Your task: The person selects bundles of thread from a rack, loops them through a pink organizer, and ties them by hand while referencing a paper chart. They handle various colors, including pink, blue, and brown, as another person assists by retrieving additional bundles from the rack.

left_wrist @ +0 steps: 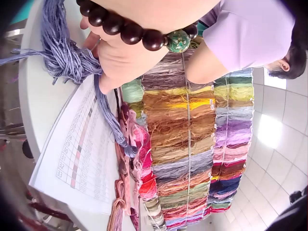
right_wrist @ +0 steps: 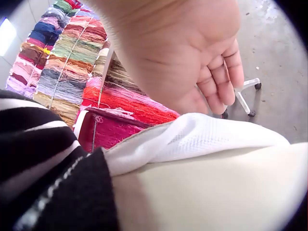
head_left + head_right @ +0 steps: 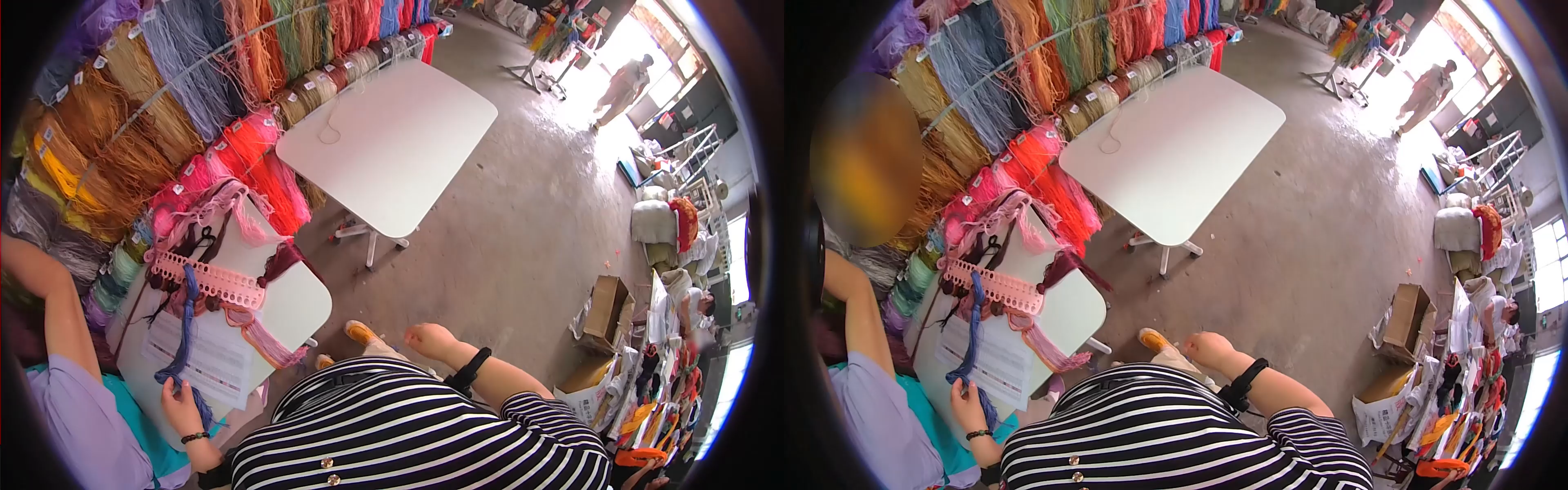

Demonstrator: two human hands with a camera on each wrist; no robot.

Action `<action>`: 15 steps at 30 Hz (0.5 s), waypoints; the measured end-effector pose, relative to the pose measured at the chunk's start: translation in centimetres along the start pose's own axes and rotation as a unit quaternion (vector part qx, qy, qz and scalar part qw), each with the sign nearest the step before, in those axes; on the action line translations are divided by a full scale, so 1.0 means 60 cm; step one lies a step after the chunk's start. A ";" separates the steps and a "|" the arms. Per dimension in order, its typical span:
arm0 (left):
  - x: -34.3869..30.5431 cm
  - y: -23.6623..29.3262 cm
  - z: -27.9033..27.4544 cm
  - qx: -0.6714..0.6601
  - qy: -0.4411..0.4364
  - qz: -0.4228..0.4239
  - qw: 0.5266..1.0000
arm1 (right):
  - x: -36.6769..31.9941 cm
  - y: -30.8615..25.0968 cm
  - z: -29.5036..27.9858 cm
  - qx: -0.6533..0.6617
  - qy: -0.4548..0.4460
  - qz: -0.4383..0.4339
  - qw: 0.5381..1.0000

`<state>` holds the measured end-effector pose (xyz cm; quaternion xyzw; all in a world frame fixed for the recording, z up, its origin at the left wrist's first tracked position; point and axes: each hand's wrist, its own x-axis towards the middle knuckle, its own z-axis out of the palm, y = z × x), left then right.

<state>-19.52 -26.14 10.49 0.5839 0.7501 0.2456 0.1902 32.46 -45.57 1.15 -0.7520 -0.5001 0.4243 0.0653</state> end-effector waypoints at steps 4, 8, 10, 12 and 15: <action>-0.021 0.024 0.013 0.089 0.034 0.086 0.992 | 0.010 -0.016 -0.012 -0.017 0.008 -0.027 0.999; -0.050 0.046 0.021 0.181 0.018 0.106 0.978 | 0.038 -0.049 -0.053 -0.009 0.066 -0.074 0.995; -0.053 0.045 0.025 0.192 0.010 0.090 0.977 | 0.056 -0.096 -0.092 0.022 0.154 -0.097 0.983; -0.059 0.055 0.023 0.189 0.014 0.073 0.979 | 0.066 -0.149 -0.126 0.071 0.227 -0.148 0.960; -0.058 0.057 0.022 0.176 0.011 0.060 0.983 | 0.090 -0.248 -0.162 0.062 0.230 -0.225 0.945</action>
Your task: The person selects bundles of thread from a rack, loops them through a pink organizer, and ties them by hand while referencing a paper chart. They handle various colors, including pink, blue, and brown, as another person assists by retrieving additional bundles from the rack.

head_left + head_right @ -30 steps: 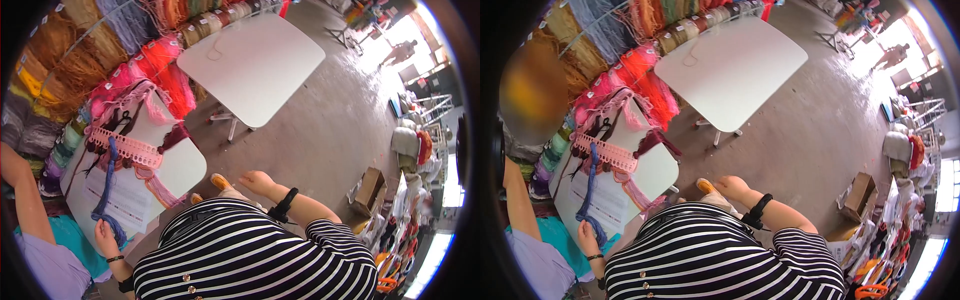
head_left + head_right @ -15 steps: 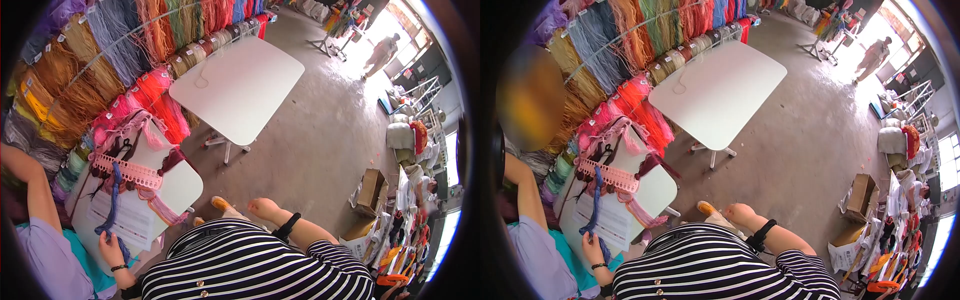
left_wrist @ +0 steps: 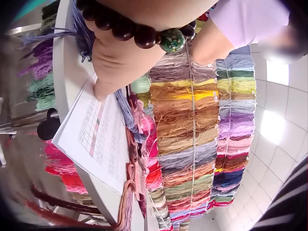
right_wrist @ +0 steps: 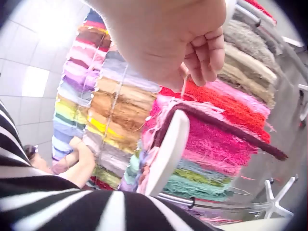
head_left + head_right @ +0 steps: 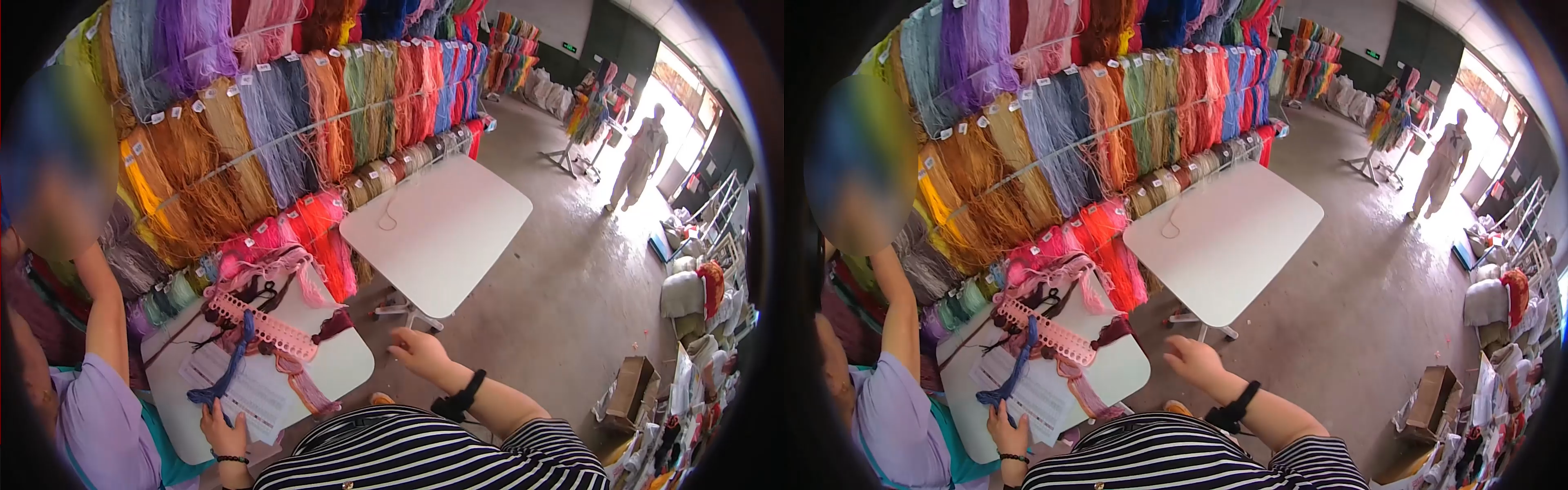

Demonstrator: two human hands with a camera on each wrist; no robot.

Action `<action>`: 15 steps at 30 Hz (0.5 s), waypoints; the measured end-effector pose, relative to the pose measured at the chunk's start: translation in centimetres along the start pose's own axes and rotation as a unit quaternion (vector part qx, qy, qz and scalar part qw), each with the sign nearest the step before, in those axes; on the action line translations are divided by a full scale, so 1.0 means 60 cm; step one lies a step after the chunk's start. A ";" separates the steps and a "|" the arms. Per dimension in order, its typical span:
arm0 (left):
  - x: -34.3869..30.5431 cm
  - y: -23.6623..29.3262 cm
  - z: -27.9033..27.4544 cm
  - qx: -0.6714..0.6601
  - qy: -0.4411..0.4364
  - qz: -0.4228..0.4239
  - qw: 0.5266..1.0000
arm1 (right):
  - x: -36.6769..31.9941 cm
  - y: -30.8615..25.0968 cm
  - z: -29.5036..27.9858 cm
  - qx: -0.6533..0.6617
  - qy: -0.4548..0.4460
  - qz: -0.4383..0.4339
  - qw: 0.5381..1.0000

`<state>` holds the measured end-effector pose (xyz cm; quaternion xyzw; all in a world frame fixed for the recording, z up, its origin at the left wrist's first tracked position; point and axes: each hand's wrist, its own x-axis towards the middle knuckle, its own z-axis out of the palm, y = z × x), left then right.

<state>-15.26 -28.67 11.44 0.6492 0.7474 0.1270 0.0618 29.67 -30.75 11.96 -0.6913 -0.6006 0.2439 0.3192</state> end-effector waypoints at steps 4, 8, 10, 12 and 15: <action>-0.004 -0.005 0.009 -0.013 0.020 0.003 1.000 | 0.090 -0.071 0.054 -0.026 -0.034 -0.169 0.985; -0.012 0.003 0.003 -0.022 0.032 -0.002 0.999 | 0.139 -0.157 0.111 -0.180 -0.049 -0.169 0.968; -0.014 -0.005 0.009 -0.035 0.050 0.007 0.998 | 0.155 -0.179 0.138 -0.246 -0.076 -0.157 0.953; -0.018 -0.008 0.012 -0.040 0.063 0.008 0.997 | 0.160 -0.187 0.156 -0.255 -0.082 -0.161 0.950; -0.022 -0.013 0.012 -0.055 0.071 0.011 0.996 | 0.178 -0.176 0.174 -0.231 -0.106 -0.143 0.957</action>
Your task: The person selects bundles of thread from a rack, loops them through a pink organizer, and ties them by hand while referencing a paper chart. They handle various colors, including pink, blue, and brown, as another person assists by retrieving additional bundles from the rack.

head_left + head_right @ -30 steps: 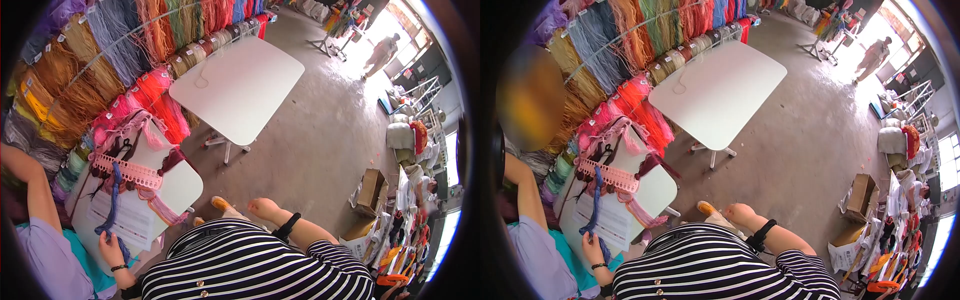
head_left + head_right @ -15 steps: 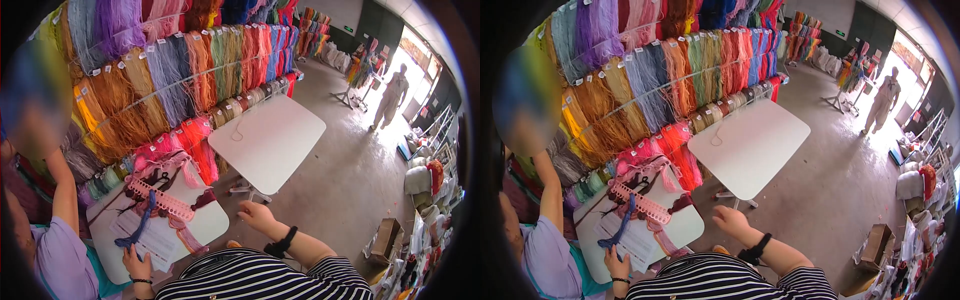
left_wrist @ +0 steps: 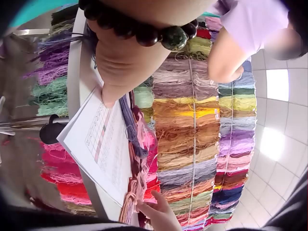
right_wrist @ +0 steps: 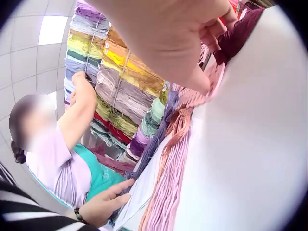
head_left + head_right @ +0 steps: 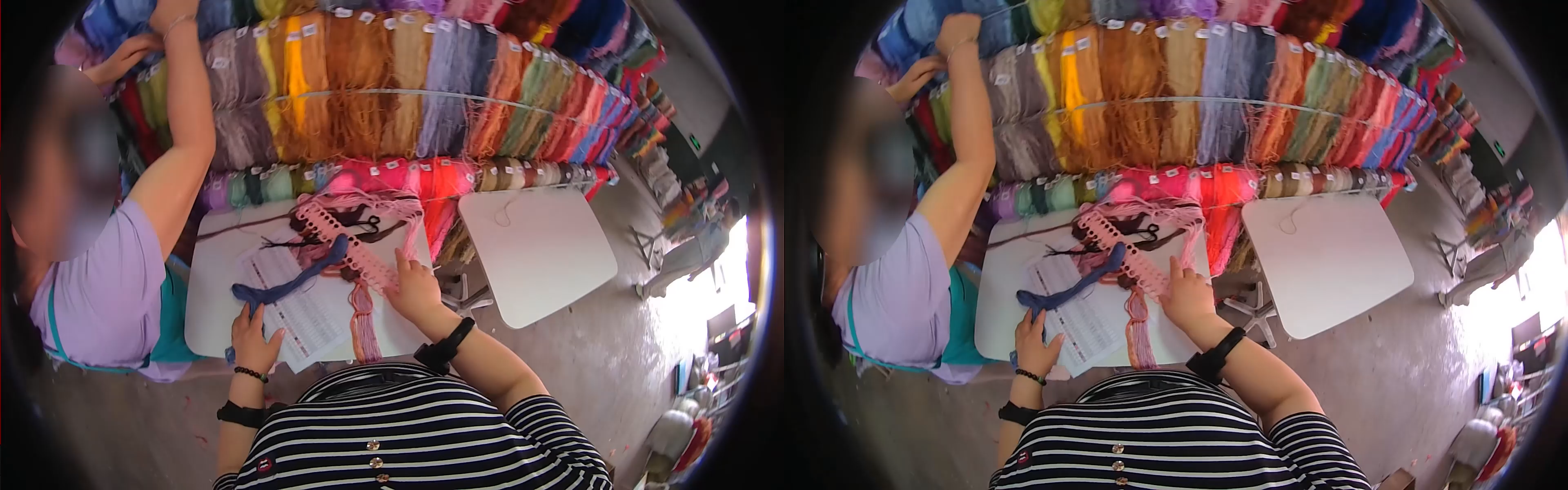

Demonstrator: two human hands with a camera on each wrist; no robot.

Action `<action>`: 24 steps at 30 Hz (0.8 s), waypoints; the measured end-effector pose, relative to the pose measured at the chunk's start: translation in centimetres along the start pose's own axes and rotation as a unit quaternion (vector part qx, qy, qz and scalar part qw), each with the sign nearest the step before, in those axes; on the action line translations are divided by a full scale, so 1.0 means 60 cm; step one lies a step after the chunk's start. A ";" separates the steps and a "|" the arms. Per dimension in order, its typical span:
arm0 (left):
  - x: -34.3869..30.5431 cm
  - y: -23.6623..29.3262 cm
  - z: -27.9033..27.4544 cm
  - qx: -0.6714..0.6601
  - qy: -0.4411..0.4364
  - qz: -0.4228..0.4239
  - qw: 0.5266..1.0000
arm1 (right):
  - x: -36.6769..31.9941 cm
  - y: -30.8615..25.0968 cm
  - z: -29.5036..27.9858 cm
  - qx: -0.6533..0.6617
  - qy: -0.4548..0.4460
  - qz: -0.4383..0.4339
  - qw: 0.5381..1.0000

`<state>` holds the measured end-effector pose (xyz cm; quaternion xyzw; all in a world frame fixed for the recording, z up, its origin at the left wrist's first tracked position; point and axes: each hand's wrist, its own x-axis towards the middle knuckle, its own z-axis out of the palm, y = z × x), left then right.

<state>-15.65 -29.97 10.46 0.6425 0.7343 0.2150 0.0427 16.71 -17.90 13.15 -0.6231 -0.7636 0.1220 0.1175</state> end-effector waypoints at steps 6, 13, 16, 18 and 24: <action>0.000 -0.008 0.001 -0.026 0.006 0.003 1.000 | 0.005 0.010 -0.016 0.153 -0.109 0.012 0.982; -0.003 -0.008 0.004 -0.014 0.018 0.012 1.000 | -0.030 0.038 -0.077 0.482 -0.092 0.043 0.870; -0.001 -0.007 0.003 -0.016 0.016 0.014 1.000 | -0.061 0.026 -0.158 0.560 0.000 0.030 0.828; 0.000 -0.006 0.003 -0.015 0.016 0.015 1.000 | -0.073 0.034 -0.198 0.601 0.072 0.021 0.795; -0.003 -0.008 0.006 -0.003 0.017 0.019 1.000 | -0.088 0.032 -0.272 0.635 0.191 -0.007 0.748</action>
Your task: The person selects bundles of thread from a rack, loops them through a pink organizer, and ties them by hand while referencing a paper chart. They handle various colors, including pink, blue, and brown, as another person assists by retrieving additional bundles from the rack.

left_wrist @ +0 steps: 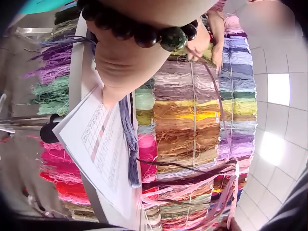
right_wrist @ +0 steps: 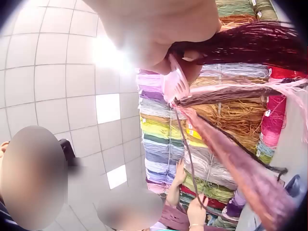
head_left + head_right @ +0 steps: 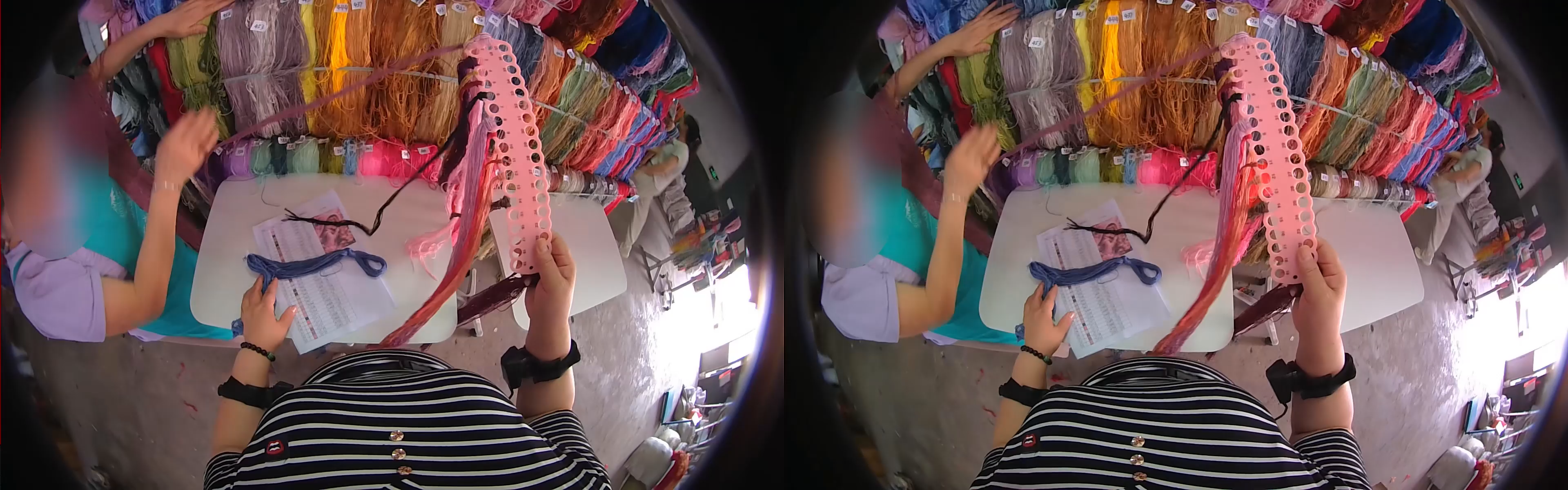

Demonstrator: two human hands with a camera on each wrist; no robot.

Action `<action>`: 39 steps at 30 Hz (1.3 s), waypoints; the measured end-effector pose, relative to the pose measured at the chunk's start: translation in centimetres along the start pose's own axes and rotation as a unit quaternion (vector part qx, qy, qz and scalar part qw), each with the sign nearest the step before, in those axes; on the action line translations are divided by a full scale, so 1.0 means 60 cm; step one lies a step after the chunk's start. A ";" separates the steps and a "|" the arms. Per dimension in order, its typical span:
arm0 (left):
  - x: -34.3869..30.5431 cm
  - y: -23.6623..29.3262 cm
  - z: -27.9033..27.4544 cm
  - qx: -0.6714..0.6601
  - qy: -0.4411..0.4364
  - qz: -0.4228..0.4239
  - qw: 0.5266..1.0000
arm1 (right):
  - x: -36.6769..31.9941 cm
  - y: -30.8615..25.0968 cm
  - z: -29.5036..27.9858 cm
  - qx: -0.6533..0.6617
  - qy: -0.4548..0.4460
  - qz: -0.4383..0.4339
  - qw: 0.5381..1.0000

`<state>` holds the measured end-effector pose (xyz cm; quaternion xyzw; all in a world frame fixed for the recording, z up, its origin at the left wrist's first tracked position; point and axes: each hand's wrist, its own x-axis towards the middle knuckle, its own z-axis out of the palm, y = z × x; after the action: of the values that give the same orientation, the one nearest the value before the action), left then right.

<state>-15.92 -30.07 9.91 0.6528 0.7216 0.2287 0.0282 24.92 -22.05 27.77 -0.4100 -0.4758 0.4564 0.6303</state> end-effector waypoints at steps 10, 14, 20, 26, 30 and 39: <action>0.001 -0.006 0.004 -0.001 0.000 0.000 1.000 | -0.008 0.051 0.032 -0.008 -0.044 0.084 0.995; -0.001 -0.003 0.000 -0.006 -0.003 0.003 1.000 | 0.022 0.004 0.010 0.006 0.055 0.011 0.998; 0.004 -0.015 0.008 0.002 -0.020 0.026 0.999 | 0.064 -0.051 -0.037 0.031 0.072 -0.120 0.990; 0.008 -0.016 0.006 -0.003 -0.020 0.040 0.999 | 0.068 -0.048 -0.035 0.031 0.074 -0.128 0.989; 0.012 -0.017 0.008 -0.014 -0.012 0.050 0.999 | 0.078 -0.052 -0.039 0.030 0.083 -0.132 0.987; 0.013 -0.013 -0.002 -0.094 0.008 0.025 0.995 | 0.076 -0.017 0.036 0.058 0.038 -0.028 0.997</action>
<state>-16.80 -29.40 9.90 0.6629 0.6808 0.3016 0.0780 23.61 -17.71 30.23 -0.3760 -0.4355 0.4496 0.6832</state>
